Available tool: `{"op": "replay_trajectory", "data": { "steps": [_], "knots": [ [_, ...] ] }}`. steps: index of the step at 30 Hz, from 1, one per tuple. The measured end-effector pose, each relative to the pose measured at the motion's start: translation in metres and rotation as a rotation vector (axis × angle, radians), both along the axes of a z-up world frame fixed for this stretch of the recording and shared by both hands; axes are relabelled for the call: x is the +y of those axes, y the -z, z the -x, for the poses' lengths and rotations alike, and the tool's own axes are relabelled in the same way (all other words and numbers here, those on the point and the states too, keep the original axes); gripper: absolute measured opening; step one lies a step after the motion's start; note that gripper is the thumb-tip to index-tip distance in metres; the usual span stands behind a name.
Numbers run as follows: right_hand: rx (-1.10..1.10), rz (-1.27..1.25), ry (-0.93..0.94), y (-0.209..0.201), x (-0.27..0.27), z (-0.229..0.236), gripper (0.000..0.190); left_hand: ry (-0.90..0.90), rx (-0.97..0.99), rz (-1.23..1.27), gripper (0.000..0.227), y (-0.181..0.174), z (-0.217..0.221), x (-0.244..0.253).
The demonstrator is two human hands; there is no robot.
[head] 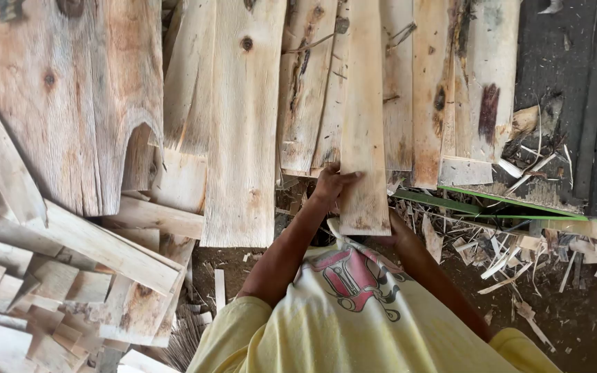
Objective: The person is using a specialized wooden manual saw to cut thin strips and sheets of wood from larger boards.
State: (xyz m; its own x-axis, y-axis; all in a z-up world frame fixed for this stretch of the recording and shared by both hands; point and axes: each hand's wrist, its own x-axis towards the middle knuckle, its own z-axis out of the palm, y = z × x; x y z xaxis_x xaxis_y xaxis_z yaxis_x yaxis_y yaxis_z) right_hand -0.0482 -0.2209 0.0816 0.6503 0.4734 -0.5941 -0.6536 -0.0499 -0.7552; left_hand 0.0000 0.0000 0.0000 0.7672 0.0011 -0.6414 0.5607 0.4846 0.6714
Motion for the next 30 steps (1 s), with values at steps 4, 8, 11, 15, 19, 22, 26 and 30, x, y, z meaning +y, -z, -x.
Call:
{"op": "replay_trajectory", "data": {
  "steps": [4,8,11,15,19,22,26,30],
  "knots": [
    [0.528,-0.536,0.211,0.089,-0.015,-0.03,0.081,-0.08,-0.1,0.122,0.036,0.042,0.004,-0.009],
    [0.197,-0.125,0.115,0.089,-0.032,-0.024,0.054,-0.103,-0.036,0.146,0.037,0.047,0.01,-0.041],
    [-0.062,0.091,0.079,0.072,-0.047,-0.024,0.049,-0.153,-0.068,0.243,0.041,0.014,0.004,-0.06],
    [-0.407,0.12,0.035,0.037,-0.106,-0.026,0.04,-0.114,-0.442,0.401,0.046,-0.031,-0.002,-0.116],
    [-0.438,0.108,0.136,0.076,-0.199,-0.024,0.042,-0.039,-0.515,0.38,0.047,-0.017,-0.011,-0.207],
    [-0.342,0.015,0.258,0.087,-0.26,-0.019,0.035,0.034,-0.498,0.338,0.044,0.003,-0.029,-0.28],
    [-0.139,-0.152,0.343,0.046,-0.306,-0.008,0.039,0.184,-0.321,-0.151,0.048,0.061,-0.064,-0.359],
    [-0.041,0.172,0.088,0.078,-0.339,-0.02,0.046,-0.193,-0.338,0.061,0.044,0.116,-0.112,-0.378]
  ]
}}
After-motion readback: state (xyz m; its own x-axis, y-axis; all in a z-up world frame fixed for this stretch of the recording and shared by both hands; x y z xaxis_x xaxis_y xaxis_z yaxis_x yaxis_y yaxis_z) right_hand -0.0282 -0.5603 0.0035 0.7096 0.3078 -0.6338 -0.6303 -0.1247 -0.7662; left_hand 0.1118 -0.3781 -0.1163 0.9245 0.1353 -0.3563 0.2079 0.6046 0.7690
